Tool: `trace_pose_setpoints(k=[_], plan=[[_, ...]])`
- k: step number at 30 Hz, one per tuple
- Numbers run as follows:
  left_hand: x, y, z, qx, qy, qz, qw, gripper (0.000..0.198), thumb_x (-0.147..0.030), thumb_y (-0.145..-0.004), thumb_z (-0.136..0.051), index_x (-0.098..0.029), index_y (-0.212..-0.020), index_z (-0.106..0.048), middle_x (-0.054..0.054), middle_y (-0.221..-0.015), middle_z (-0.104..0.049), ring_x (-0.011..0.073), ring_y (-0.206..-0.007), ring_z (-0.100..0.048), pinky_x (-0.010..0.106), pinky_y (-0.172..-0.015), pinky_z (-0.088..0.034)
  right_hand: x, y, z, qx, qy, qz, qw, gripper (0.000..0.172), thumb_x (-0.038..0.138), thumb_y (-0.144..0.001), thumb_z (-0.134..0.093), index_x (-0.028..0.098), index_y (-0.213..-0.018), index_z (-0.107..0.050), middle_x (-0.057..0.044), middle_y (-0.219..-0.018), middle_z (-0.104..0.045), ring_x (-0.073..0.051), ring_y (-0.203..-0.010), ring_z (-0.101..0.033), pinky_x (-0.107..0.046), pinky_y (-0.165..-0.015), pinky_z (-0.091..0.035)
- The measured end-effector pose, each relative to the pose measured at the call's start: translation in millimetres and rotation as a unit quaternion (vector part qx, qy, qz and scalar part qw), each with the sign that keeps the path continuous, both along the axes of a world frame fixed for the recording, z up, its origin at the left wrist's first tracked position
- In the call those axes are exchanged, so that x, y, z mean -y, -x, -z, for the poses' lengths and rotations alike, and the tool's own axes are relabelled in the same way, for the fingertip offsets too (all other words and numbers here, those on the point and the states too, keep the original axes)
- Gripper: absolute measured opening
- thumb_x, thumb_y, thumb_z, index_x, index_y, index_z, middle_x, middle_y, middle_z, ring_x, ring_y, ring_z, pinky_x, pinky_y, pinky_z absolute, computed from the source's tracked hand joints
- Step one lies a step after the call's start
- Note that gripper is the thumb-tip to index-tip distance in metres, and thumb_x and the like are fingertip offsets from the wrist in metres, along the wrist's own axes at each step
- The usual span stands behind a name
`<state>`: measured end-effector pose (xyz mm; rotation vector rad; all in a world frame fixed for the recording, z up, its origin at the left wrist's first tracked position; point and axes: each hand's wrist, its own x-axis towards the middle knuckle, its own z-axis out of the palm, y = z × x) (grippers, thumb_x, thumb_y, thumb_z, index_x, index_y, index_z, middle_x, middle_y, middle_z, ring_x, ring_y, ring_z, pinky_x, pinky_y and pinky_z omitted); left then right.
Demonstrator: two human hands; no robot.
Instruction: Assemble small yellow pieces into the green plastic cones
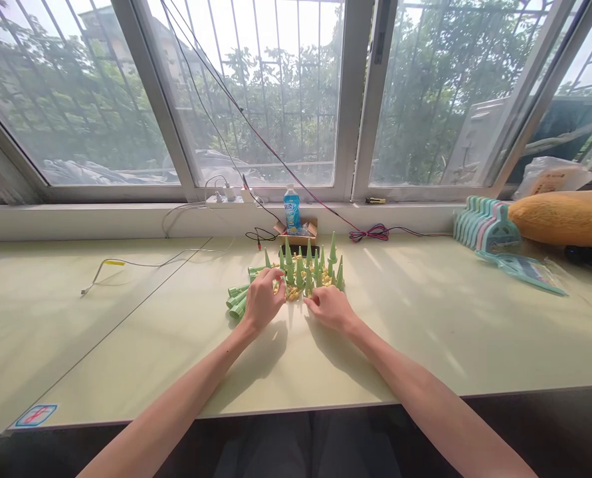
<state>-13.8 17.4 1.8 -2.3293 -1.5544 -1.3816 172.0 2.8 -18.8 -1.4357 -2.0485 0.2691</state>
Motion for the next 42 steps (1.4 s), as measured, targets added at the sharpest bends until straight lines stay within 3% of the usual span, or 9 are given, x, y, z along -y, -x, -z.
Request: trace_pose_setpoints(k=[3,8,11,17,23,37,42], plan=[[-2,2,-0.1,-0.014,-0.010,-0.013,1.000,0.013,-0.011,-0.084,-0.052,-0.019,-0.090,-0.060,0.007,-0.089,-0.064,0.0244,-0.088,-0.058,0.031,-0.067,-0.044,4,2,-1.3,-0.030,-0.013,-0.033,0.999,0.040,0.031,-0.086,-0.053,0.019,-0.053,-0.035,0.003,-0.050,-0.043,-0.010,-0.049,-0.035,-0.025,-0.051,-0.026],[-5,4,4.7,-0.064,0.011,-0.014,0.998,0.009,-0.012,-0.082,-0.054,-0.018,-0.085,-0.060,0.009,-0.086,-0.063,0.0270,-0.087,-0.053,0.038,-0.077,-0.044,11,8,1.4,-0.053,0.007,-0.161,0.985,0.036,0.030,-0.086,-0.053,0.019,-0.057,-0.035,0.005,-0.051,-0.039,-0.008,-0.050,-0.031,-0.023,-0.050,-0.026],[-5,4,4.9,-0.087,0.041,-0.024,0.995,0.007,-0.017,-0.084,-0.055,-0.017,-0.086,-0.062,0.010,-0.088,-0.064,0.0280,-0.088,-0.050,0.040,-0.081,-0.043,13,10,3.3,-0.048,0.023,-0.188,0.981,0.033,0.027,-0.086,-0.053,0.018,-0.058,-0.037,0.006,-0.051,-0.040,-0.008,-0.051,-0.033,-0.022,-0.051,-0.026],[-3,3,3.5,-0.134,0.078,-0.051,0.987,0.014,-0.024,-0.085,-0.057,-0.017,-0.093,-0.066,0.010,-0.089,-0.061,0.0278,-0.091,-0.048,0.039,-0.082,-0.041,12,9,1.8,-0.054,0.021,-0.184,0.981,0.031,0.025,-0.085,-0.054,0.018,-0.059,-0.039,0.006,-0.052,-0.040,-0.008,-0.051,-0.033,-0.022,-0.051,-0.026],[-6,3,8.9,-0.167,0.109,-0.032,0.979,0.023,-0.029,-0.089,-0.053,-0.020,-0.101,-0.071,0.011,-0.091,-0.060,0.0287,-0.093,-0.047,0.041,-0.083,-0.039,12,10,2.0,-0.051,0.018,-0.181,0.982,0.032,0.024,-0.085,-0.054,0.018,-0.058,-0.038,0.006,-0.052,-0.038,-0.008,-0.051,-0.031,-0.023,-0.051,-0.026],[-4,1,10.8,-0.238,0.117,-0.024,0.964,0.029,-0.018,-0.091,-0.044,-0.017,-0.074,-0.067,0.011,-0.085,-0.062,0.0266,-0.086,-0.051,0.036,-0.073,-0.035,10,10,4.9,-0.048,0.029,-0.170,0.984,0.032,0.026,-0.087,-0.052,0.018,-0.059,-0.038,0.005,-0.052,-0.039,-0.009,-0.051,-0.031,-0.023,-0.050,-0.025],[-4,2,10.3,-0.213,0.107,-0.016,0.971,0.023,-0.020,-0.090,-0.049,-0.017,-0.080,-0.069,0.010,-0.083,-0.064,0.0262,-0.085,-0.052,0.035,-0.074,-0.037,9,10,5.7,-0.045,0.032,-0.169,0.984,0.032,0.026,-0.087,-0.051,0.019,-0.059,-0.038,0.005,-0.052,-0.039,-0.009,-0.051,-0.031,-0.023,-0.050,-0.025]])
